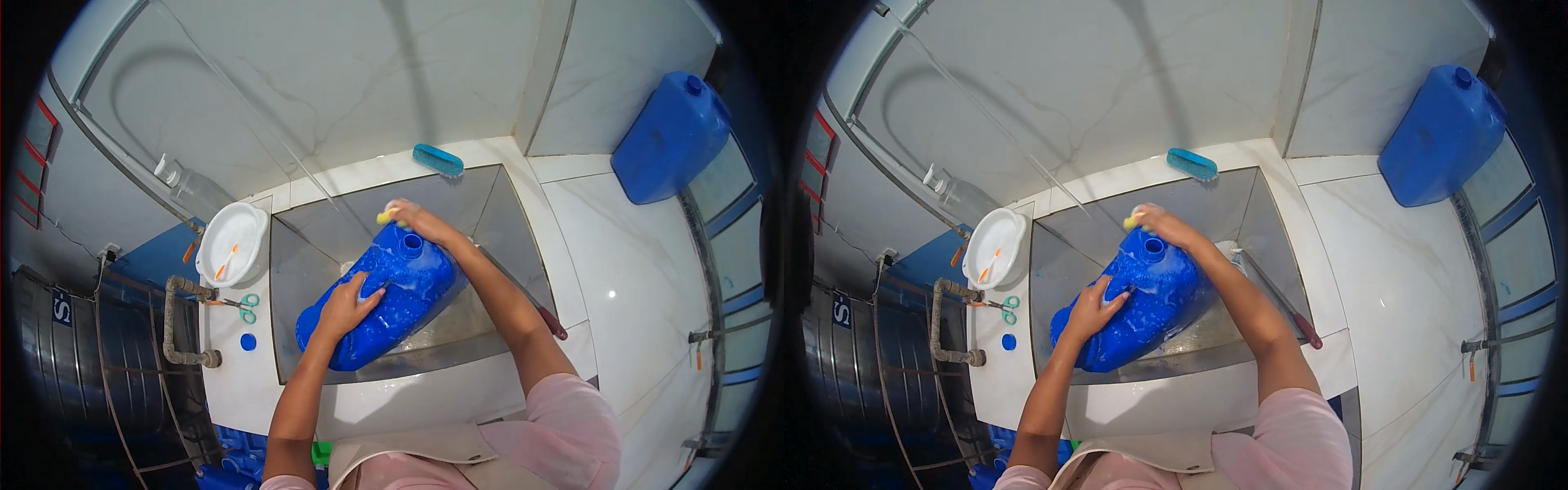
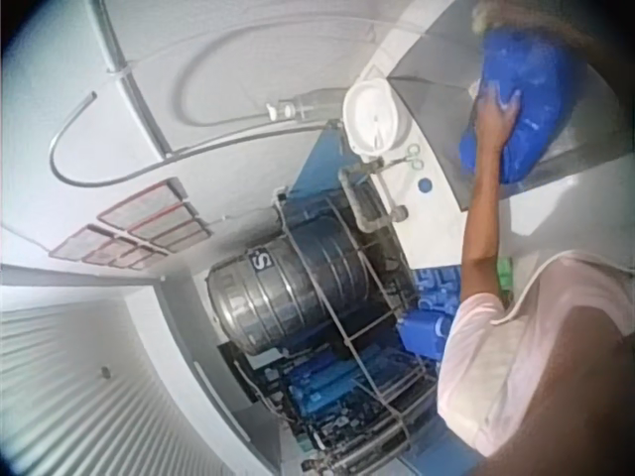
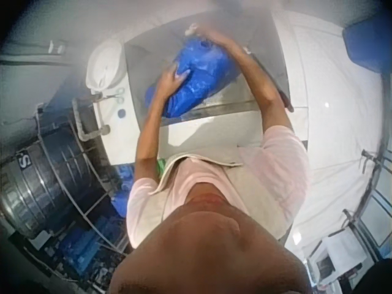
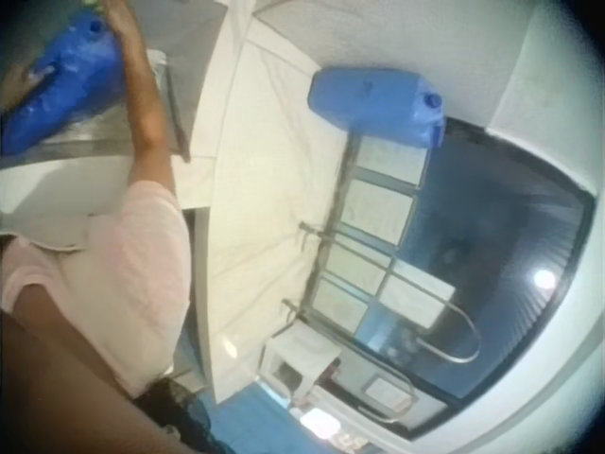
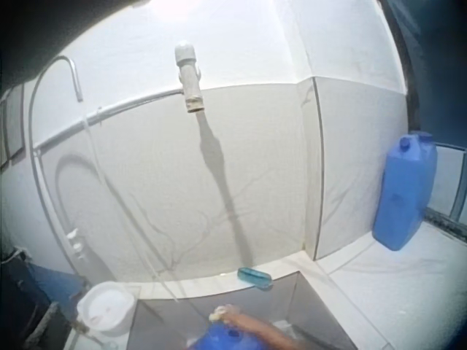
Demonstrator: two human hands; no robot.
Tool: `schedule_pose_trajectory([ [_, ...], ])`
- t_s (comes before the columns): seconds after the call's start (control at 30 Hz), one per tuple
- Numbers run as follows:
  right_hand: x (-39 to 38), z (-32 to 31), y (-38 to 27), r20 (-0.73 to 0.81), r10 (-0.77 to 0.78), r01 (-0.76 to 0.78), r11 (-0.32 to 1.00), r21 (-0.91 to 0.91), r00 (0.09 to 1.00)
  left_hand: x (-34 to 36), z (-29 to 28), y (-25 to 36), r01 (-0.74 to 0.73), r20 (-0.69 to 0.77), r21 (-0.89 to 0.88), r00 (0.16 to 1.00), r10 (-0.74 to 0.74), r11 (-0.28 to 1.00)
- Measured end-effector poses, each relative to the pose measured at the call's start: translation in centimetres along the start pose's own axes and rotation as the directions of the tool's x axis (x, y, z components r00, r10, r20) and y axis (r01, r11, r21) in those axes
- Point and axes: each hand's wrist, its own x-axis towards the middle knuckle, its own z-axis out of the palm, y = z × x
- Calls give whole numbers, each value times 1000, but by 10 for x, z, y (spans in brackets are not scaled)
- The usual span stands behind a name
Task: The person cleans a blue water container by scrubbing the exterior with a sponge, cutting off plastic seals with scissors, and rinsing the interior and exterior with running water before replacing the cap.
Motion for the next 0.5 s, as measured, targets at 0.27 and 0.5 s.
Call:
schedule_pose_trajectory([
  [0.27, -61, 7, 196, -715, 382, -540, 842, 7, 586, 18, -1, -36, 190, -191, -221, 954, -233, 957],
  [0.5, -61, 137, 17, -285, -394, 244, 862, -445, 874, 24, 3, -70, 458, -234, -635, 654, -720, 622],
])
